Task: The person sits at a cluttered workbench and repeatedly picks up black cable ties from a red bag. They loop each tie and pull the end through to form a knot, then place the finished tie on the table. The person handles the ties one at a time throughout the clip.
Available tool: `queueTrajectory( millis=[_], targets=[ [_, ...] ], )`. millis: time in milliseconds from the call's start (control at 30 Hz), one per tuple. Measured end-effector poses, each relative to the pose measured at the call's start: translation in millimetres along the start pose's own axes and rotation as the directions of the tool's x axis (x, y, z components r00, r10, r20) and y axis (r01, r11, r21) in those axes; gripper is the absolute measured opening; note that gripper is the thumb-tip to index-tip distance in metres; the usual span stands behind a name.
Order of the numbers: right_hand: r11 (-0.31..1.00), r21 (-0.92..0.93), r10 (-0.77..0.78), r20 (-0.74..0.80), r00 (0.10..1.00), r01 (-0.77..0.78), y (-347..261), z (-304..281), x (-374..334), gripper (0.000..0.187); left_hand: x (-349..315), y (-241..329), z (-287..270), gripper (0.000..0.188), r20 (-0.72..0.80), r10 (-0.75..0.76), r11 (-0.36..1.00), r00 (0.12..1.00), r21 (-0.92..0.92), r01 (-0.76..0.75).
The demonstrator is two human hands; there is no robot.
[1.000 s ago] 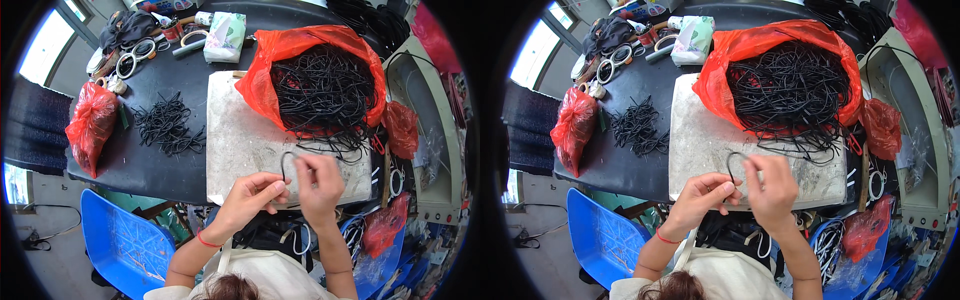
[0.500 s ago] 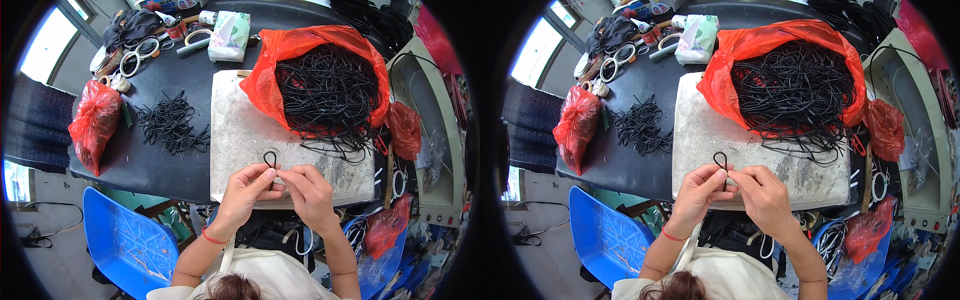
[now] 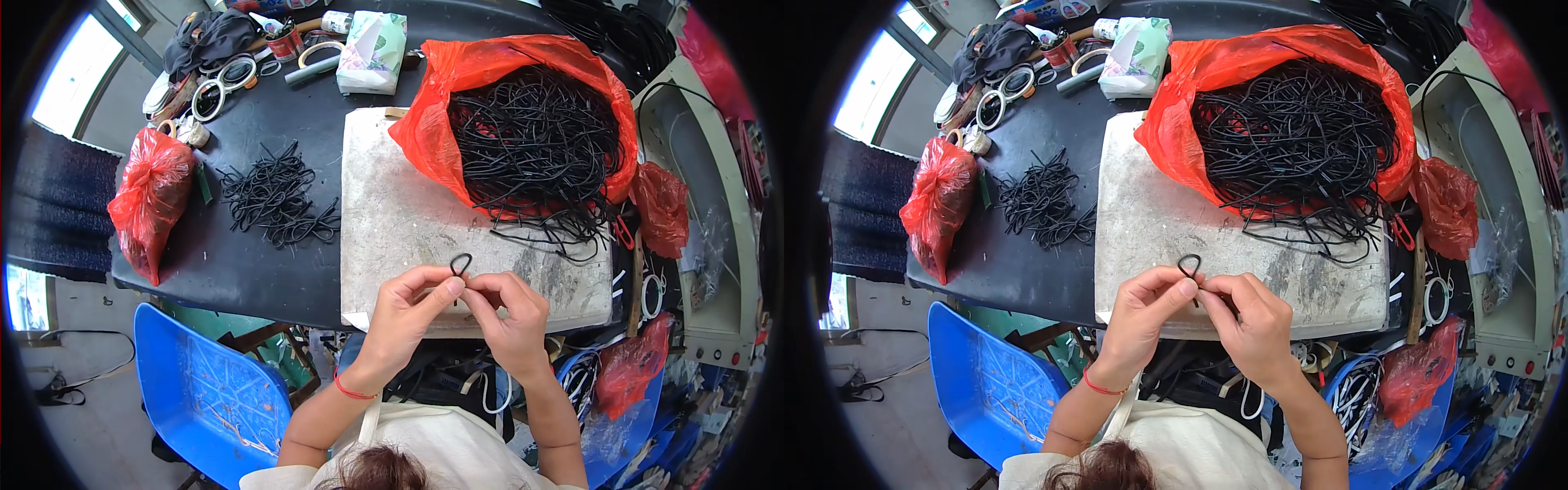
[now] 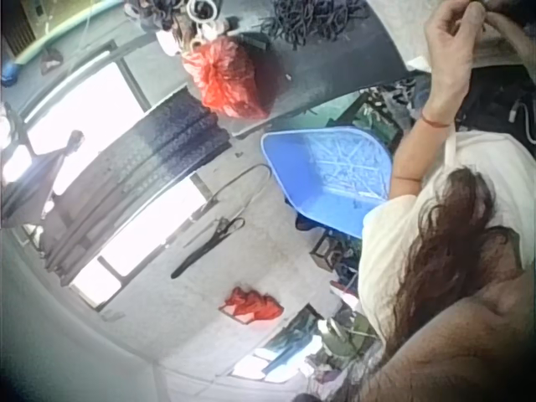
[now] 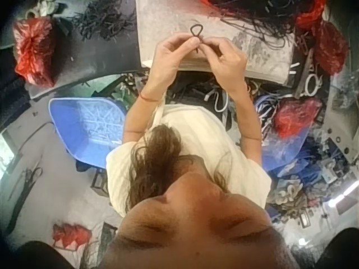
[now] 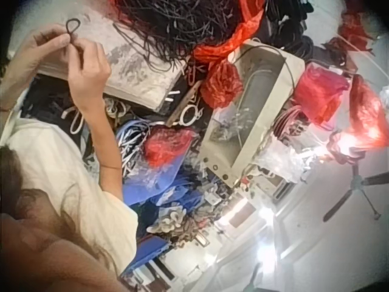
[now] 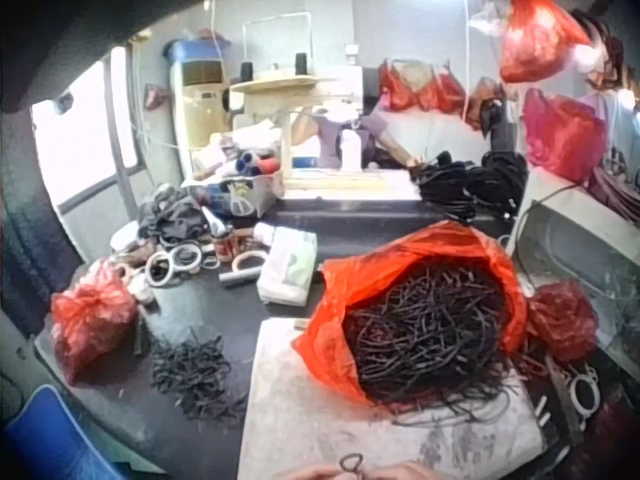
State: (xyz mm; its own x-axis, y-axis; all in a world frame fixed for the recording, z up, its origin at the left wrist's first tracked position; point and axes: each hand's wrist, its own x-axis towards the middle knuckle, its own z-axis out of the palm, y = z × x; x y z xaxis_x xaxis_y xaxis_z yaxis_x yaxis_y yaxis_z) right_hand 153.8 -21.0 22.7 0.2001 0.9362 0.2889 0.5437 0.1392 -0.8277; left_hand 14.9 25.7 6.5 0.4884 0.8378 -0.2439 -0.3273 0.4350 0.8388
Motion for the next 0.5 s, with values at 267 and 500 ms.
queueTrajectory(
  millis=[267,500],
  targets=[
    [0.957,-0.171,-0.223,0.081,0.971,0.234,-3,-16,6,0.024,5,18,-12,0.009,0.122,-0.276,0.939,0.953,-0.179,0.295],
    [0.907,-0.283,-0.267,0.189,0.945,0.313,-6,-18,4,0.025,1,16,-6,0.014,0.098,-0.262,0.964,0.96,0.077,0.255]
  ],
)
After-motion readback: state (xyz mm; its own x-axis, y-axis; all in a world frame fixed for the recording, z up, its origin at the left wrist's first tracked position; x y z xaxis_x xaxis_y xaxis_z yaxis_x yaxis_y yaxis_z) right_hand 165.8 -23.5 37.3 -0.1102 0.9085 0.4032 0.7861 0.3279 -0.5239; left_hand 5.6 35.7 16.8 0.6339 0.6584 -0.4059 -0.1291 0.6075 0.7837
